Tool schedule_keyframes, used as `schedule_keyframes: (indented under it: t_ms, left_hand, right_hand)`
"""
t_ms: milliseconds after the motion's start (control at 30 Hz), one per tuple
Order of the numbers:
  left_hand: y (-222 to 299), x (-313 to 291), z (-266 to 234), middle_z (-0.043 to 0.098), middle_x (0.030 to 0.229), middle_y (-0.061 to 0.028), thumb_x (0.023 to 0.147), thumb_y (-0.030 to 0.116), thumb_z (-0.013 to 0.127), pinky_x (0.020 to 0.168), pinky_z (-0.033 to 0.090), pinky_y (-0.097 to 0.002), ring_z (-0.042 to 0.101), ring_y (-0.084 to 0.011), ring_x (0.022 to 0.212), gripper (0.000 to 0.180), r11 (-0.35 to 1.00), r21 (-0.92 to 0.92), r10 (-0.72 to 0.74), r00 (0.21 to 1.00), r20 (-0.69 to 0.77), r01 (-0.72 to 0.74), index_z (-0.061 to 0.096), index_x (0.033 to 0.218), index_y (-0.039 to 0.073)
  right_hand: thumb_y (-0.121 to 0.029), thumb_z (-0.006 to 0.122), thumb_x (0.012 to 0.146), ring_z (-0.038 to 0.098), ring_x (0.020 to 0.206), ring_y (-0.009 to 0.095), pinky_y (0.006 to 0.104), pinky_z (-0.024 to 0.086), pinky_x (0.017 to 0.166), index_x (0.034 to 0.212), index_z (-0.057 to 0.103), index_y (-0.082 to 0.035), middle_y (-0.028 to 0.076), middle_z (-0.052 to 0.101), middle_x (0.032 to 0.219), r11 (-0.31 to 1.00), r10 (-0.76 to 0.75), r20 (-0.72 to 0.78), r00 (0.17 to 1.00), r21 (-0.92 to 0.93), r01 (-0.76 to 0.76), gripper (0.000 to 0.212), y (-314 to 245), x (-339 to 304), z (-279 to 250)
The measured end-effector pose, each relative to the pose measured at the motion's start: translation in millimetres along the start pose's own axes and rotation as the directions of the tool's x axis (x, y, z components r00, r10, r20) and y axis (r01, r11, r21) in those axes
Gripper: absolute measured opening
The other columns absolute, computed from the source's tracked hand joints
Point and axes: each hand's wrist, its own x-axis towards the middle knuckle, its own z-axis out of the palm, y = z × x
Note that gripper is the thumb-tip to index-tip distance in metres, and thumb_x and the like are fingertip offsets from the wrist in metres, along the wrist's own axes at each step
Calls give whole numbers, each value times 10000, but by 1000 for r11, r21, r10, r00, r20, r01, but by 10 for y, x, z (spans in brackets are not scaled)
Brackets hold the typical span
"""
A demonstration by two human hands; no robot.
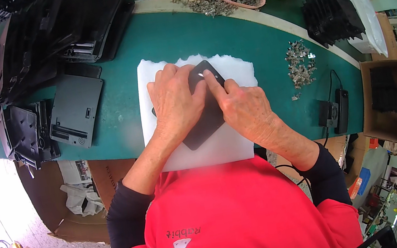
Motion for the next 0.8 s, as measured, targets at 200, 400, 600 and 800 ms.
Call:
schedule_keyframes:
  t_ms: [200, 400, 600, 800]
  left_hand:
    - [16, -1, 6, 591, 920, -74, 806, 228, 727, 781, 367, -388, 553, -256, 924, 309, 1000, -5, -14, 1000, -7, 14, 717, 1062, 57]
    - [14, 0, -3, 593, 924, -73, 808, 225, 724, 789, 366, -387, 550, -258, 937, 314, 1000, -4, -15, 1000, -3, 15, 716, 1070, 52]
    - [17, 11, 0, 600, 933, -73, 805, 221, 724, 789, 368, -386, 555, -255, 935, 311, 1000, 5, -10, 1000, -7, 10, 715, 1067, 53]
    - [-4, -8, 54, 606, 938, -63, 777, 192, 734, 781, 367, -381, 559, -251, 922, 312, 1000, -12, 18, 999, -49, -19, 710, 1054, 50]
  right_hand:
    - [-107, 608, 839, 644, 520, 196, 323, 517, 466, 1400, 494, -29, 92, 595, 790, 999, -22, -11, 1000, -26, 22, 578, -13, -21, 48]
    - [-111, 608, 843, 639, 519, 190, 316, 513, 460, 1400, 494, -31, 87, 588, 788, 999, -27, -36, 999, -17, 26, 574, 3, -33, 85]
    - [-113, 608, 845, 644, 524, 192, 314, 515, 464, 1403, 491, -37, 88, 592, 797, 999, -24, -20, 1000, -26, 24, 575, 6, -18, 89]
    - [-104, 622, 830, 655, 543, 191, 303, 526, 483, 1358, 516, 29, 89, 611, 768, 994, -38, 44, 998, -97, 42, 555, -45, 40, -44]
